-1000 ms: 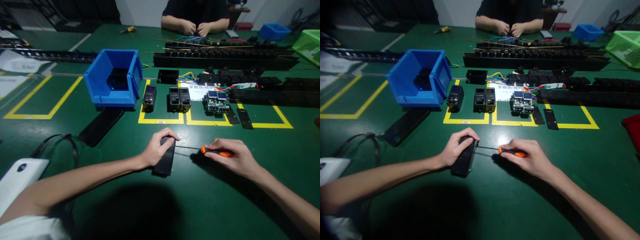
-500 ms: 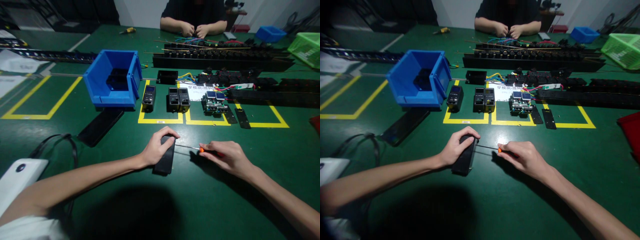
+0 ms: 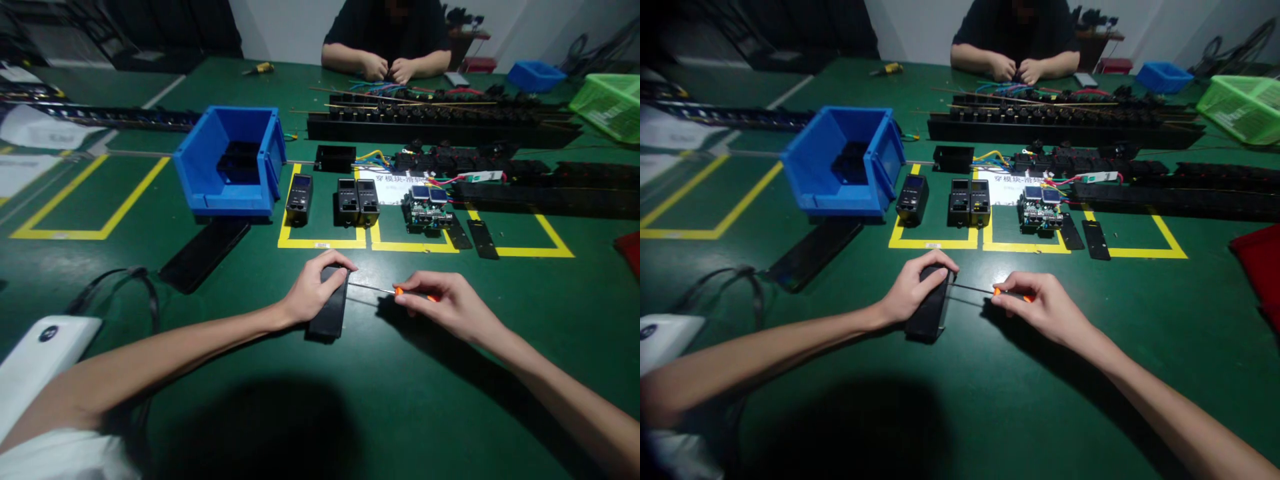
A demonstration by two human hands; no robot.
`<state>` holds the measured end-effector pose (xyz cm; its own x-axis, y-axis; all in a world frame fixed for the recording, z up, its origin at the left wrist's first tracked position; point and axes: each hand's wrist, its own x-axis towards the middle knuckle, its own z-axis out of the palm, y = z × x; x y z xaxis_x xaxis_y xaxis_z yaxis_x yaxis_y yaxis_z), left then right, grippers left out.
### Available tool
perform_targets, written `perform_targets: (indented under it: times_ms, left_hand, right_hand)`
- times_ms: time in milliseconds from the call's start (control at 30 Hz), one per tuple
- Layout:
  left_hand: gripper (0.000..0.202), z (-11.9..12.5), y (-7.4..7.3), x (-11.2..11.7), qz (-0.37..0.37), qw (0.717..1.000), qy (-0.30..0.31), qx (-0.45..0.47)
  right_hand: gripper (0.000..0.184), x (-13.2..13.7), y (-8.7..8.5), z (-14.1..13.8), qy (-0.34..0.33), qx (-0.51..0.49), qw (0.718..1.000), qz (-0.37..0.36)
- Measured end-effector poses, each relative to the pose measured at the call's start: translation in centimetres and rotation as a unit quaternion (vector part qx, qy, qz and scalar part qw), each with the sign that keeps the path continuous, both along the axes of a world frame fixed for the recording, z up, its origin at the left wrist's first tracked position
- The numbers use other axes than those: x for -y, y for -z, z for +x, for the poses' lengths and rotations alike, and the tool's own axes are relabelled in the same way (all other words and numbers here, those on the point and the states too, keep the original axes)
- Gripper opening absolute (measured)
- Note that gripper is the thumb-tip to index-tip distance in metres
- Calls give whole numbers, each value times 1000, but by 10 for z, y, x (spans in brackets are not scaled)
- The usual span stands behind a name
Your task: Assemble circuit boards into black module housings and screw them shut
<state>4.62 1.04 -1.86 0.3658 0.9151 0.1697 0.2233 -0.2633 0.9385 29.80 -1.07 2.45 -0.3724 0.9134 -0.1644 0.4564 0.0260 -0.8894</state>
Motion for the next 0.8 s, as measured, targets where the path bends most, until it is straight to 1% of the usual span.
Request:
perform_targets:
  times_ms: [100,200,333,433,500,567,600,667,700,733,800]
  left_hand:
    - [18,-4,2,-7,-4,1000,-28,6]
    - [18,-8,5,-15,-5,999,-47,17]
    - [19,-13,6,-26,1,997,-67,26]
    - [20,-15,6,-33,-2,997,-76,24]
    - [20,-16,6,-35,-11,997,-68,29]
    - [21,-16,7,-36,-19,997,-58,35]
    - [21,-16,7,-36,-20,998,-56,37]
    - [20,-16,6,-35,-19,998,-57,37]
    - [20,-16,6,-35,-18,997,-59,35]
    - [20,-15,6,-35,-17,997,-61,33]
    - [20,-15,6,-35,-16,997,-67,27]
  right_hand:
    - [32,-13,6,-1,-29,11,998,49]
    - [29,-31,11,-3,-67,43,989,124]
    - [28,-50,18,-5,-107,99,959,245]
    - [31,-59,28,-3,-122,110,935,316]
    - [20,-62,36,-1,-134,110,912,371]
    - [8,-65,42,3,-153,112,878,439]
    - [6,-66,43,4,-161,117,859,472]
    - [4,-67,44,6,-170,139,820,529]
    - [6,-68,43,7,-173,151,804,549]
    - [9,-68,42,7,-174,161,791,564]
    - [12,-67,40,7,-176,170,782,573]
